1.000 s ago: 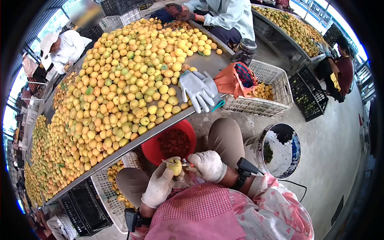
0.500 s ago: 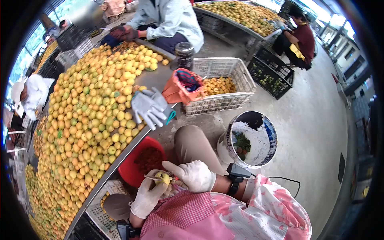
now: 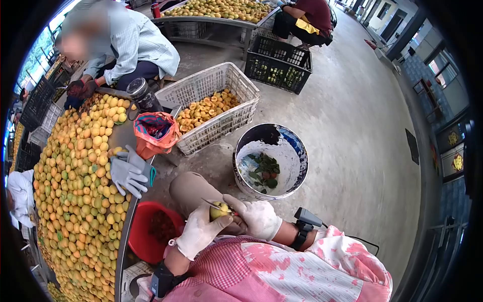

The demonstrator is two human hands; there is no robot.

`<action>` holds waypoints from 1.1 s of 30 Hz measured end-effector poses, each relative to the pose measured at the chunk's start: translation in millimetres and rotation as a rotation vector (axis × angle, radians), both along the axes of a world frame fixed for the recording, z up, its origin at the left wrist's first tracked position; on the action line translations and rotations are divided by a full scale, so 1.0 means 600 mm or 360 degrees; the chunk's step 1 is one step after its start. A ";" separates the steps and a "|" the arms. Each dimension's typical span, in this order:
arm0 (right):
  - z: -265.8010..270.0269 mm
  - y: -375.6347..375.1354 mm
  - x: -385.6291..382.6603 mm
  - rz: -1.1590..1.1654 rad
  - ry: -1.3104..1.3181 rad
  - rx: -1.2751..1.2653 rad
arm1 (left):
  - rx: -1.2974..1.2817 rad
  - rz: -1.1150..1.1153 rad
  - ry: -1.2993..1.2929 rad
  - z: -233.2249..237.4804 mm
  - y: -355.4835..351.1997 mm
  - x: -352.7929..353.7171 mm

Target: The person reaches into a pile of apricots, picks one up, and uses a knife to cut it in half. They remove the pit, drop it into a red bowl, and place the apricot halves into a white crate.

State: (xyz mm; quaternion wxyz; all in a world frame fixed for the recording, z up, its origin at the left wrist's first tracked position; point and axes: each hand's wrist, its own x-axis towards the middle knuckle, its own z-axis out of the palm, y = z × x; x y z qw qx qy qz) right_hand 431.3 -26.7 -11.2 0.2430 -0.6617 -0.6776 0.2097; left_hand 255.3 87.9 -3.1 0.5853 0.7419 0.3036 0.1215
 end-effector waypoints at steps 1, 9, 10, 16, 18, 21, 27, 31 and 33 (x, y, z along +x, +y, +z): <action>0.002 -0.009 0.011 -0.0061 0.0006 0.0061 | 0.0003 -0.0133 0.0011 0.005 0.003 0.020; -0.055 -0.066 0.103 -0.0726 -0.0148 -0.0211 | -0.0228 -0.0421 -0.0184 0.059 -0.023 0.059; -0.077 -0.081 0.114 -0.0887 -0.0081 -0.0202 | -0.0212 -0.0463 -0.0232 0.071 -0.018 0.063; -0.087 -0.073 0.117 -0.1038 0.0428 0.0072 | -0.0786 -0.0163 -0.0263 0.061 -0.018 0.072; -0.048 -0.060 0.097 -0.0704 0.0460 0.0164 | -0.1034 -0.0044 -0.0338 0.062 -0.021 0.068; -0.017 -0.028 0.074 -0.0253 0.0398 0.0293 | -0.0895 0.0053 -0.0311 0.051 -0.010 0.044; 0.003 0.004 0.048 0.0124 0.0328 0.0374 | -0.0636 0.0147 -0.0336 0.043 -0.007 0.010; 0.007 -0.002 0.039 0.0070 0.0232 0.0278 | -0.0496 0.0105 -0.0269 0.051 -0.019 0.025; 0.002 -0.011 0.038 -0.0011 0.0210 0.0276 | -0.0552 0.0076 -0.0267 0.051 -0.024 0.029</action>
